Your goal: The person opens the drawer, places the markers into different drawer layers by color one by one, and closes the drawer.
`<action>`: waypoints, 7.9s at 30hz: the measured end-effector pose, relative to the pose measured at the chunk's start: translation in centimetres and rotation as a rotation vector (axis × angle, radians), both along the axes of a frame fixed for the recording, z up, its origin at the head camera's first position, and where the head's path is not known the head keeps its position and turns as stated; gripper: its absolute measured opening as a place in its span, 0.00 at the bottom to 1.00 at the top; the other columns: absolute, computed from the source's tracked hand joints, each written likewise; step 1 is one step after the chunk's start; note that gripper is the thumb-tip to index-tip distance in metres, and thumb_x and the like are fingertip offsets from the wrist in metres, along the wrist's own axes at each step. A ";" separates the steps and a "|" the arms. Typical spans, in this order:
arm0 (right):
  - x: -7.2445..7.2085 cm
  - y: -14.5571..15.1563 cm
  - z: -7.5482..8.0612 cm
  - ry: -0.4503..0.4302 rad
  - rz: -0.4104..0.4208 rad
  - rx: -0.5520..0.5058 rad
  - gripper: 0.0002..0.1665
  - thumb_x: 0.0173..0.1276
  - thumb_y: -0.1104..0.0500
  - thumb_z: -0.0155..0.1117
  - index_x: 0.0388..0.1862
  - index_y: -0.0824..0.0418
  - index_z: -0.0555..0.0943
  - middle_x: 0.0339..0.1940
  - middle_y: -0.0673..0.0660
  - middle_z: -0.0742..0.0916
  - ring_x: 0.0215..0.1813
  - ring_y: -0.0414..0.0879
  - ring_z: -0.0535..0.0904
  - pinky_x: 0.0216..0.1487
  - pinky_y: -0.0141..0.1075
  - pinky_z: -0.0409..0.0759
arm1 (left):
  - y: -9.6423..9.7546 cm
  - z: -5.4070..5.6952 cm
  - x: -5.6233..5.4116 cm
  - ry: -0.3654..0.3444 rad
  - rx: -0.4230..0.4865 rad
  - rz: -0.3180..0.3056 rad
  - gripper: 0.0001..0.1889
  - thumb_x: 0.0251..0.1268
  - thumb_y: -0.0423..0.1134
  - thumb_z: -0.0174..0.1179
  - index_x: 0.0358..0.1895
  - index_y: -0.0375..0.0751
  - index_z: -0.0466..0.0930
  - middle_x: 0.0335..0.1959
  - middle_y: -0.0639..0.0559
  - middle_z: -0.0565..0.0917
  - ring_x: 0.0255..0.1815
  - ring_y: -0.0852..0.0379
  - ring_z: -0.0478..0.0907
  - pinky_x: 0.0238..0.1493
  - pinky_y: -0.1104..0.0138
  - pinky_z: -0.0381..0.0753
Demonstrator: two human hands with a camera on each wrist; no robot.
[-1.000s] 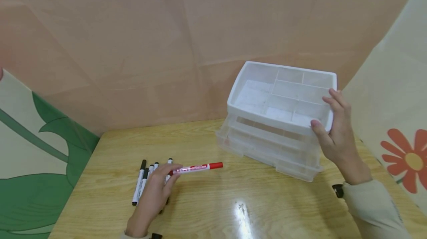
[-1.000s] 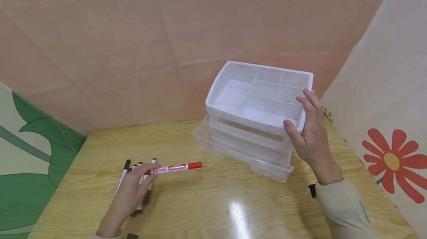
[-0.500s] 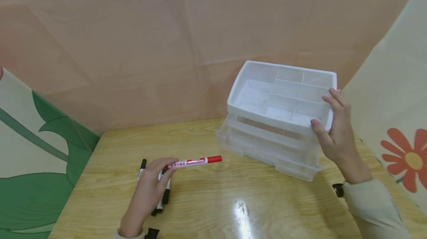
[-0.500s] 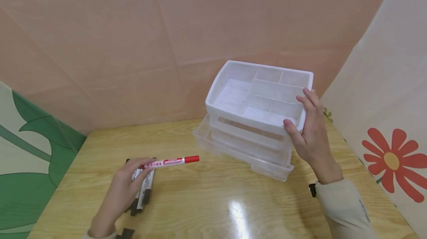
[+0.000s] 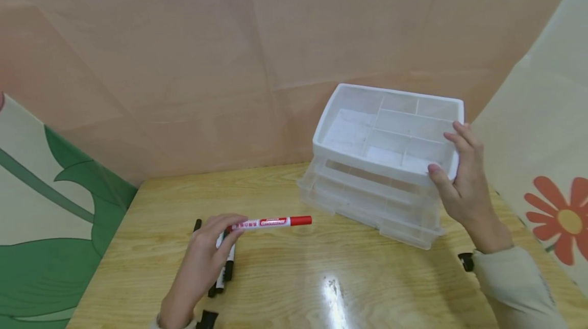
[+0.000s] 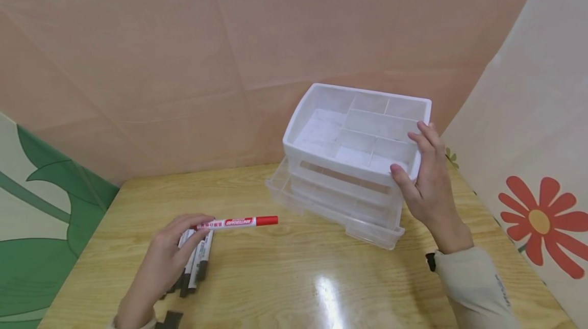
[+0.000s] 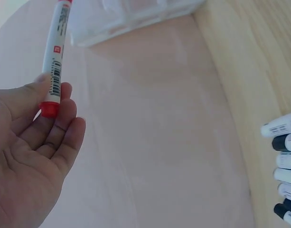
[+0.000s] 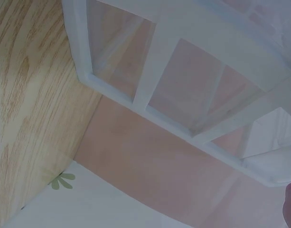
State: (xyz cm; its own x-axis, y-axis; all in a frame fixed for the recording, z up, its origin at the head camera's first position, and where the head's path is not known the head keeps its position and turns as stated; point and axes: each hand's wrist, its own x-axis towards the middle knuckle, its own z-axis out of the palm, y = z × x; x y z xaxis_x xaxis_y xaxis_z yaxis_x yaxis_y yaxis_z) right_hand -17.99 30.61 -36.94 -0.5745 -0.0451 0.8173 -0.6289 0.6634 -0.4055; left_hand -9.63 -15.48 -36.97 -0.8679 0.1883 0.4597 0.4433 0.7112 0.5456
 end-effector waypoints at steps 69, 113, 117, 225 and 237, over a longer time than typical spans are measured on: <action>0.1 -0.1 -0.1 0.004 -0.014 -0.011 0.47 0.70 0.35 0.55 0.67 0.75 0.65 0.74 0.70 0.64 0.80 0.62 0.51 0.82 0.47 0.48 | 9.4 4.7 -5.2 0.069 0.011 -0.351 0.13 0.68 0.33 0.62 0.54 0.41 0.83 0.52 0.52 0.86 0.53 0.57 0.81 0.59 0.62 0.81; 0.3 -0.2 -0.2 -0.005 -0.011 -0.018 0.47 0.71 0.35 0.55 0.66 0.76 0.65 0.75 0.69 0.64 0.81 0.61 0.51 0.81 0.51 0.48 | 13.9 4.6 -8.6 -0.074 -0.065 -0.489 0.12 0.71 0.32 0.59 0.54 0.38 0.82 0.51 0.50 0.85 0.54 0.54 0.79 0.58 0.62 0.80; 0.4 -0.2 -0.1 -0.009 -0.009 -0.017 0.46 0.71 0.36 0.55 0.66 0.75 0.65 0.75 0.69 0.64 0.81 0.62 0.51 0.81 0.53 0.48 | 14.0 4.7 -8.8 -0.078 -0.093 -0.495 0.12 0.71 0.33 0.59 0.53 0.38 0.82 0.51 0.49 0.86 0.55 0.53 0.79 0.59 0.62 0.79; 0.6 -0.1 0.1 0.003 0.003 -0.054 0.45 0.70 0.39 0.57 0.65 0.77 0.65 0.74 0.71 0.64 0.82 0.58 0.50 0.81 0.43 0.48 | 13.1 3.8 -4.5 0.279 0.044 -0.476 0.15 0.62 0.35 0.67 0.52 0.36 0.82 0.49 0.48 0.87 0.50 0.57 0.82 0.66 0.69 0.76; 0.6 -0.1 0.2 0.000 -0.003 -0.050 0.46 0.70 0.37 0.57 0.65 0.77 0.64 0.74 0.71 0.63 0.81 0.60 0.50 0.81 0.46 0.48 | 12.8 2.1 -3.2 0.186 0.106 -0.440 0.16 0.62 0.34 0.67 0.53 0.37 0.82 0.48 0.47 0.87 0.47 0.55 0.82 0.53 0.71 0.82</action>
State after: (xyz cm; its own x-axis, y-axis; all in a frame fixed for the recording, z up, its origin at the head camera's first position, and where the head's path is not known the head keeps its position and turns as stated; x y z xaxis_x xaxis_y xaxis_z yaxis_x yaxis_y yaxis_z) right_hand -17.39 30.47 -36.77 -0.5743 -0.0023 0.8186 -0.6273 0.6438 -0.4383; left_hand -12.85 -2.69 -34.91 -0.6177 0.4624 0.6361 0.7862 0.3790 0.4880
